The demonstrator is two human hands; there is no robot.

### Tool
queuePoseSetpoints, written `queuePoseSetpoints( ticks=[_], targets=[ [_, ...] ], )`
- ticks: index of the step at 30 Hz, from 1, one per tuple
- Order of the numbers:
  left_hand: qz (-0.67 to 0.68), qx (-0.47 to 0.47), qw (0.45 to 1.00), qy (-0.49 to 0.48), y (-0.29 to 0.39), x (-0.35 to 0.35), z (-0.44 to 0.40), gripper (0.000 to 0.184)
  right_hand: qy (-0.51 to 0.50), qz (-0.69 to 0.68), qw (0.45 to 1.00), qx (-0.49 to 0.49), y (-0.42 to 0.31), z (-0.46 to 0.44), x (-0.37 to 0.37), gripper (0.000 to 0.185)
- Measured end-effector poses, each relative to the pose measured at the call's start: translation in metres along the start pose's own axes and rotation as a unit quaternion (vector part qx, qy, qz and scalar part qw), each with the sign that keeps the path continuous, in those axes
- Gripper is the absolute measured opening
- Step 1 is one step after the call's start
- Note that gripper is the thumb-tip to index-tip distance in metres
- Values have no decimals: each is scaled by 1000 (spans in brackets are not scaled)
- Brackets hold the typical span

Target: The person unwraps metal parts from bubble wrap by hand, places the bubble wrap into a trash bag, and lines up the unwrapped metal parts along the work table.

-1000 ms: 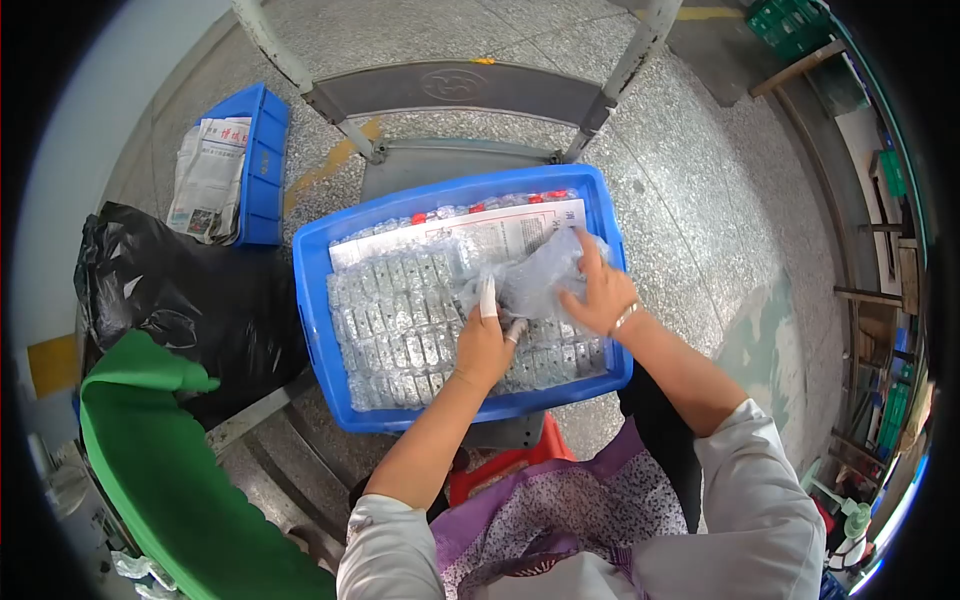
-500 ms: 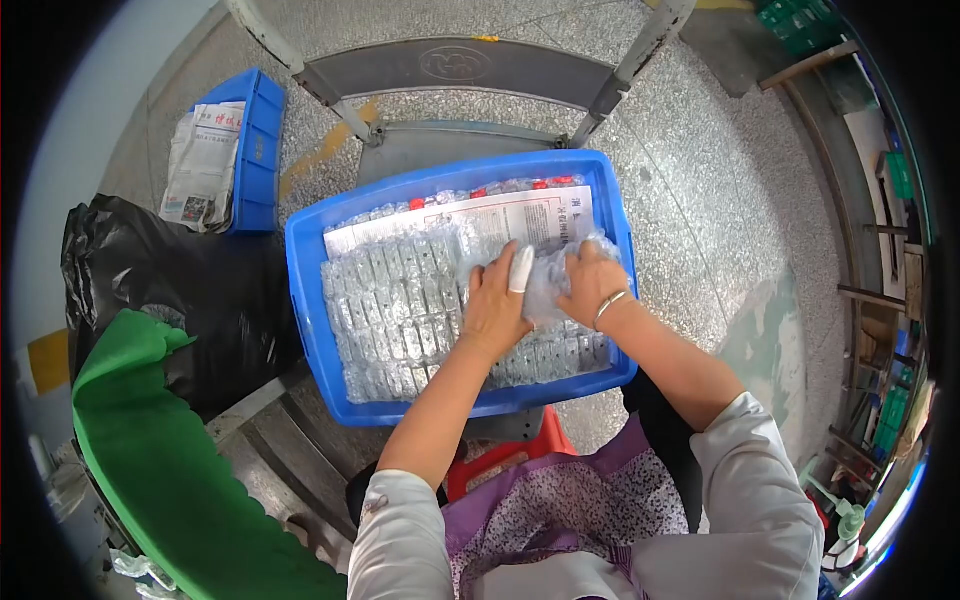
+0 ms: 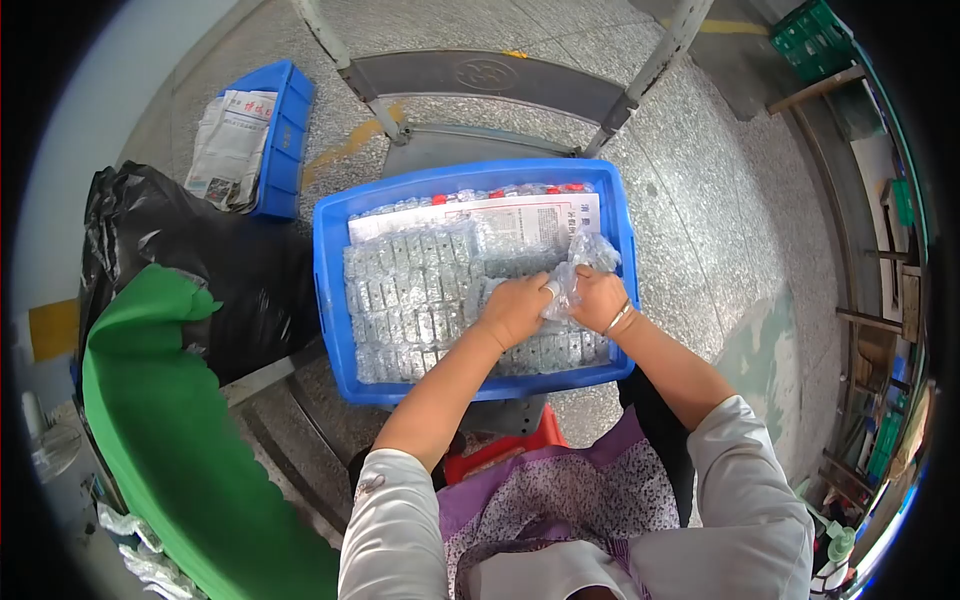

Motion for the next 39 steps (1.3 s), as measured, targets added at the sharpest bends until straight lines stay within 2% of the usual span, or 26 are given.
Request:
queuePoseSetpoints(
  ticks=[5, 7, 8, 9, 10, 11, 12, 13, 15, 17, 19, 21, 23, 25, 27, 28, 31, 32, 33, 35, 37, 39],
  targets=[
    [-29, -27, 997, 73, 10, -36, 29, 27, 14, -3, 998, -60, -36, -14, -20, 21],
    [-28, -30, 998, 40, 18, -56, 18, 30, 19, 10, 998, -63, -35, -16, -31, 22],
    [-49, -80, 995, 24, 27, -93, 43, 33, 19, 27, 995, -91, -67, -31, -35, 24],
    [-38, -108, 993, 41, 41, -120, 53, 35, 22, 48, 994, -94, -85, -36, -43, 26],
    [-55, -86, 993, 66, 45, -134, 50, 31, 37, 25, 992, -115, -79, -46, -46, 30],
    [-67, -119, 988, 65, 48, -146, 41, 25, 8, 16, 993, -118, -80, -59, -58, 33],
    [-86, -44, 982, 161, 49, -156, 32, 21, 34, 9, 989, -143, -69, -75, -70, 32],
    [-141, -16, 970, 199, 57, -175, 31, 20, 90, -14, 975, -201, -89, -81, -101, 28],
    [-167, -20, 966, 195, 90, -222, 43, 20, 165, -21, 952, -255, -125, -81, -148, 23],
    [-217, -14, 943, 251, 119, -264, 62, 19, 143, -142, 941, -270, -179, -84, -189, 20],
    [-247, -57, 933, 257, 150, -293, 86, 19, 156, -155, 912, -345, -217, -76, -214, 18],
    [-299, -104, 902, 295, 208, -323, 157, 21, 162, -166, 866, -443, -299, -45, -233, 18],
    [-313, -160, 872, 340, 231, -328, 215, 22, 99, -221, 863, -442, -363, -22, -227, 19],
    [-319, -263, 849, 329, 255, -320, 280, 24, 41, -279, 817, -503, -422, 10, -205, 17],
    [-307, -330, 813, 369, 270, -299, 349, 23, 43, -258, 776, -574, -478, 39, -161, 12],
    [-307, -365, 793, 379, 270, -288, 379, 22, -4, -254, 775, -579, -502, 49, -138, 12],
    [-326, -429, 738, 406, 249, -266, 432, 20, -23, -226, 777, -586, -546, 50, -76, 14],
    [-339, -416, 710, 456, 235, -247, 447, 21, -19, -184, 773, -606, -555, 50, -56, 15],
    [-328, -444, 690, 467, 221, -234, 463, 21, -19, -163, 769, -617, -562, 52, -35, 17],
    [-302, -485, 649, 502, 203, -238, 456, 19, -38, -108, 802, -586, -560, 27, -25, 23],
    [-287, -481, 653, 510, 195, -253, 446, 20, -44, -72, 848, -523, -559, 2, -18, 26],
    [-299, -495, 660, 480, 192, -261, 440, 21, -60, -64, 857, -508, -561, -1, -27, 28]
  ],
)
Point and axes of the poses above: each hand's wrist, its own z-axis away from the middle knuckle, its own x-axis out of the palm, y = z × x, the point moved 4 cm from there along -z, towards the middle knuckle, and after that the axes turned 9 degrees about x, right-handed, at the moved point
